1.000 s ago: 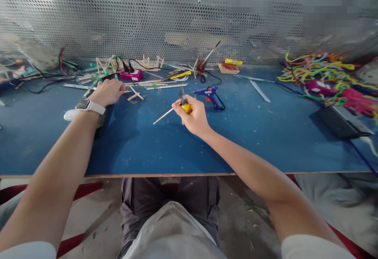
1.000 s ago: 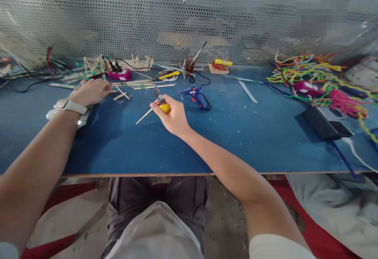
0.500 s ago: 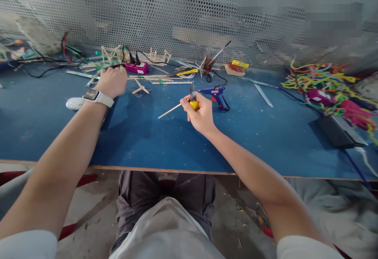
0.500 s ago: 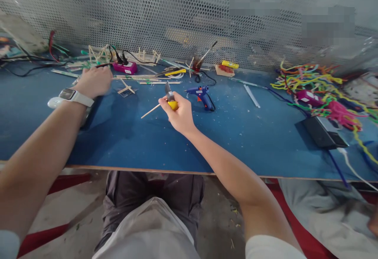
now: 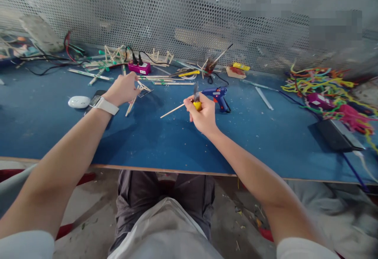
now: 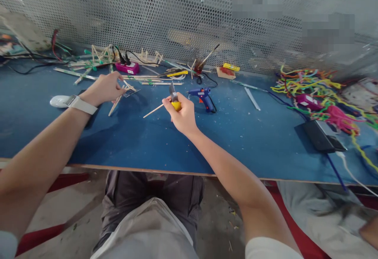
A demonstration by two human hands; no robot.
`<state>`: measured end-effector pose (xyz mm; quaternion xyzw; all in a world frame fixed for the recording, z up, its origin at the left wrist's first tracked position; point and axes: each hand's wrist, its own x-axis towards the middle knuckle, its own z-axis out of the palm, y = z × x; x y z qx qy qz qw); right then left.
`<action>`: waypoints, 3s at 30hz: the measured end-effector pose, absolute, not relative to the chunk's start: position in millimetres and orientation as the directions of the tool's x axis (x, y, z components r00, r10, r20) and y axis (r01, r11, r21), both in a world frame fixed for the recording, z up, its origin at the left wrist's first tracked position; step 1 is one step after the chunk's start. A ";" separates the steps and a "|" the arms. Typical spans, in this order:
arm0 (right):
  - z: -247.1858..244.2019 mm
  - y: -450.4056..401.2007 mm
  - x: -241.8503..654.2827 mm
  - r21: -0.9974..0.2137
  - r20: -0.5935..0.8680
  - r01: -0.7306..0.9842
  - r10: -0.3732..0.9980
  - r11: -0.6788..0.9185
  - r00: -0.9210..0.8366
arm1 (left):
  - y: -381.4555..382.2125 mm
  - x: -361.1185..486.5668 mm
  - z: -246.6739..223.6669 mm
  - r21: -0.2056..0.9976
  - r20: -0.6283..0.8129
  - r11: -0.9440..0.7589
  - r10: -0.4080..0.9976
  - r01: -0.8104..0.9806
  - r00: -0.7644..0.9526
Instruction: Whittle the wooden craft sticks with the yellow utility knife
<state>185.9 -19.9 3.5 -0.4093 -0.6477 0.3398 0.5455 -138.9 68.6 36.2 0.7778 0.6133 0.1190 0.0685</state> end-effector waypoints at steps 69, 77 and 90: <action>30.8 15.2 241.5 -0.648 0.455 -0.761 0.817 0.029 -0.355 | 17.4 -49.6 9.5 0.215 0.395 -0.591 0.781 0.778 0.484; 97.5 -21.7 288.2 0.530 0.795 -0.112 0.539 -0.840 -0.279 | 12.2 -49.2 8.2 0.178 0.358 -0.689 0.711 0.703 0.606; 29.7 7.5 220.1 -0.725 0.628 0.227 0.760 0.650 -0.170 | 12.0 -43.5 14.5 0.549 0.435 -0.634 0.773 0.545 0.462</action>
